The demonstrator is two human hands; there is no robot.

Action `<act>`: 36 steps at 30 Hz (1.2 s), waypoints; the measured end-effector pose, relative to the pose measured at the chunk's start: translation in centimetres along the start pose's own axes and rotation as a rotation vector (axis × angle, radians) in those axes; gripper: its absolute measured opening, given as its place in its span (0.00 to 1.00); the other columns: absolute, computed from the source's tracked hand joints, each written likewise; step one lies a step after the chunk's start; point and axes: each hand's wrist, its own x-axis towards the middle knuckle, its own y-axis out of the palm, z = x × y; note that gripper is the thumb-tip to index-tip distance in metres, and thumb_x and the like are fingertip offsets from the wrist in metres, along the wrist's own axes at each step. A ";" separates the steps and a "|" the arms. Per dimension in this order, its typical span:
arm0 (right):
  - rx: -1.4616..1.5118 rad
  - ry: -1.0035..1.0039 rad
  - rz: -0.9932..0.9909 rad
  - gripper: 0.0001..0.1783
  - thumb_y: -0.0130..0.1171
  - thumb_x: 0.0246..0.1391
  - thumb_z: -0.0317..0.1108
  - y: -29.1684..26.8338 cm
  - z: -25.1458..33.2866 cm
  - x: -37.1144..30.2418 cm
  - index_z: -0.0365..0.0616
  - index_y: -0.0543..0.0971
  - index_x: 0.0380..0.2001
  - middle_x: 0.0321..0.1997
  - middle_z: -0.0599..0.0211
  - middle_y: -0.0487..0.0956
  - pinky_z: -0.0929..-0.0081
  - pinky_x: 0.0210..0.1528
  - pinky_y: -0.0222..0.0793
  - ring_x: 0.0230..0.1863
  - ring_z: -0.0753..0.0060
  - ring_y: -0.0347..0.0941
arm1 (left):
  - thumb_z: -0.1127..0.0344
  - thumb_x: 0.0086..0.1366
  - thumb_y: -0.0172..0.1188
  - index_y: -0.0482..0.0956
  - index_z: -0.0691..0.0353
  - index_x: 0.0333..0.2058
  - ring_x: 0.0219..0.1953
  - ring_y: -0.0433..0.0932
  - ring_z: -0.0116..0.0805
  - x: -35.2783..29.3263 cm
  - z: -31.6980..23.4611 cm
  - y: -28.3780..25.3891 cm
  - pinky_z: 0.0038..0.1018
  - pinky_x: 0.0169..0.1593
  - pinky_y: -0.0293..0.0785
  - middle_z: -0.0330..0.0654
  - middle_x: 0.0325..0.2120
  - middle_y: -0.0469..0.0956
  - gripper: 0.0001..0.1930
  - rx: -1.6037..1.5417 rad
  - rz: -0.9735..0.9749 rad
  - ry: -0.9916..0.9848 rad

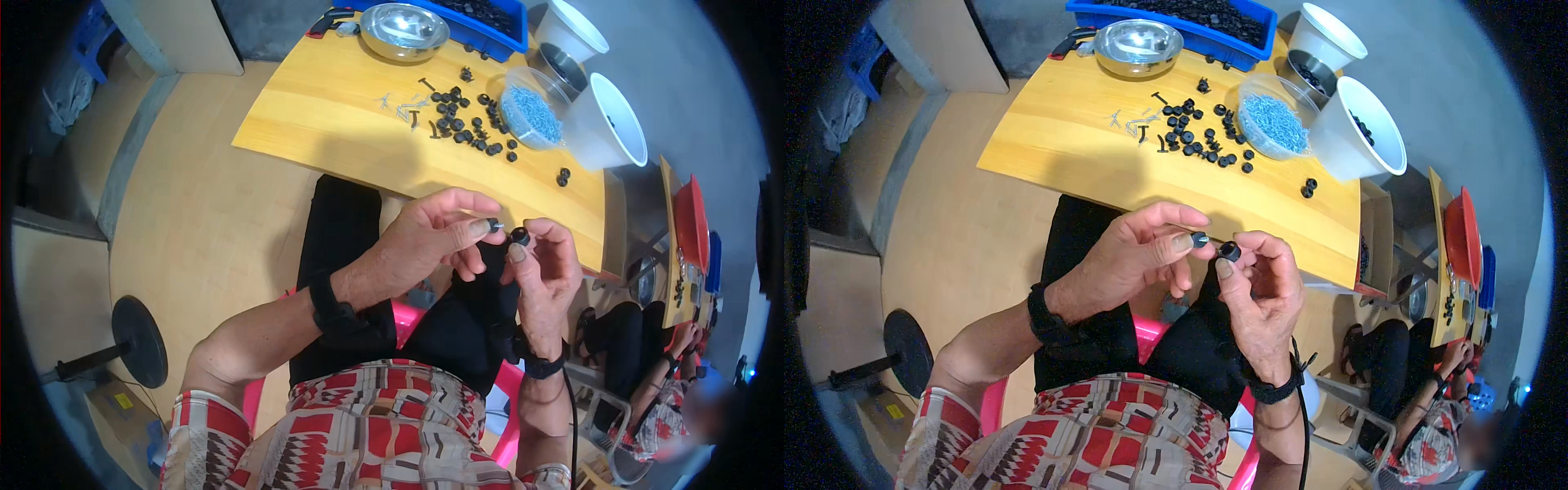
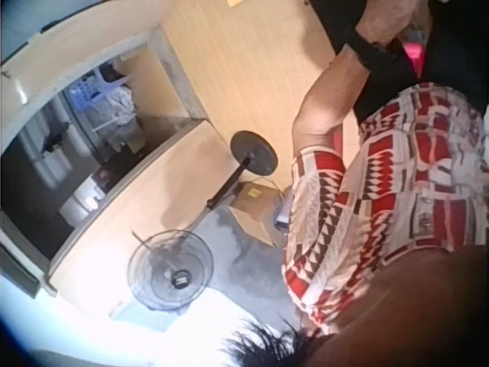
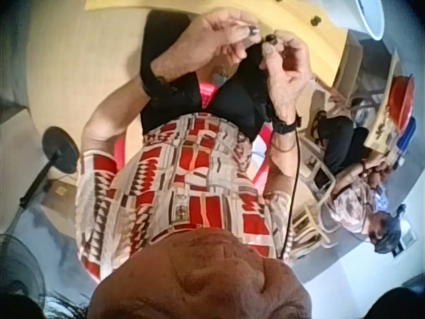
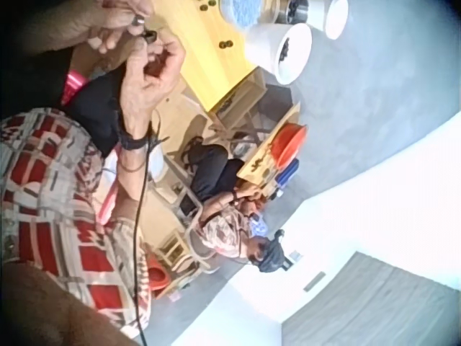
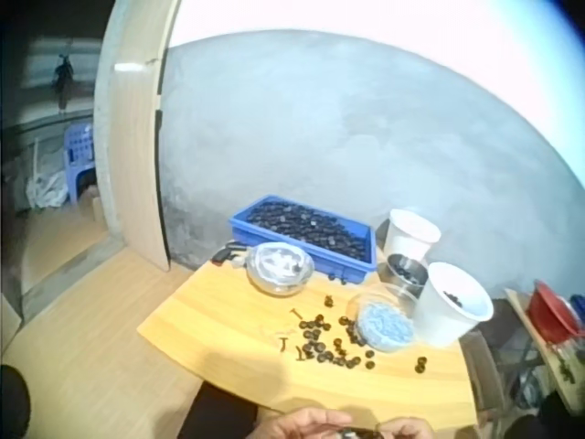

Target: The user is manually assembling small black plastic components at a workshop table.

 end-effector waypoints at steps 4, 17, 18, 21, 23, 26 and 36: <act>-0.022 -0.034 -0.033 0.15 0.56 0.46 0.19 -0.9 0.4 -1.6 0.37 0.70 0.41 0.30 0.75 0.70 0.91 0.29 0.62 0.28 0.88 0.63 | 0.66 0.63 0.49 0.67 0.65 0.46 0.25 0.75 0.25 -0.4 0.2 1.1 0.20 0.31 0.73 0.45 0.35 0.75 0.14 -0.003 0.062 -0.032; -0.045 -0.066 -0.121 0.16 0.58 0.43 0.17 -2.3 0.3 -5.3 0.37 0.72 0.38 0.33 0.74 0.70 0.92 0.30 0.59 0.30 0.89 0.63 | 0.71 0.61 0.51 0.69 0.66 0.45 0.24 0.74 0.22 -1.9 1.6 4.0 0.17 0.27 0.73 0.40 0.30 0.75 0.13 0.133 0.131 -0.082; -0.061 -0.101 -0.122 0.16 0.58 0.43 0.17 -2.4 0.3 -5.4 0.37 0.72 0.38 0.34 0.73 0.71 0.92 0.30 0.59 0.31 0.89 0.64 | 0.71 0.61 0.51 0.69 0.66 0.45 0.24 0.74 0.22 -2.1 1.6 4.1 0.17 0.27 0.73 0.40 0.30 0.75 0.13 0.133 0.130 -0.083; -0.044 -0.090 -0.118 0.16 0.58 0.42 0.17 -2.5 0.5 -5.5 0.36 0.72 0.38 0.37 0.69 0.71 0.91 0.30 0.61 0.31 0.88 0.65 | 0.70 0.61 0.51 0.69 0.66 0.45 0.23 0.74 0.23 -2.5 1.8 4.1 0.17 0.27 0.73 0.39 0.28 0.75 0.13 0.138 0.110 -0.058; -0.081 -0.106 -0.092 0.16 0.59 0.42 0.17 -2.8 0.3 -5.6 0.36 0.73 0.38 0.38 0.68 0.71 0.90 0.30 0.62 0.31 0.87 0.65 | 0.70 0.61 0.51 0.69 0.66 0.45 0.23 0.74 0.23 -2.7 1.9 3.9 0.17 0.27 0.73 0.39 0.27 0.75 0.13 0.148 0.116 -0.062; -0.176 -0.176 -0.071 0.16 0.60 0.41 0.18 -2.7 0.5 -5.5 0.36 0.74 0.37 0.38 0.67 0.72 0.89 0.29 0.63 0.31 0.85 0.66 | 0.71 0.61 0.51 0.69 0.66 0.45 0.24 0.74 0.23 -3.0 2.1 3.9 0.17 0.27 0.73 0.39 0.26 0.74 0.13 0.137 0.122 -0.054; -0.296 -0.318 -0.020 0.16 0.63 0.38 0.21 -2.8 1.1 -5.8 0.36 0.75 0.36 0.35 0.63 0.73 0.88 0.29 0.64 0.27 0.83 0.67 | 0.73 0.61 0.51 0.69 0.66 0.45 0.25 0.76 0.24 -3.6 2.1 3.4 0.18 0.27 0.74 0.41 0.27 0.75 0.13 0.102 0.193 0.008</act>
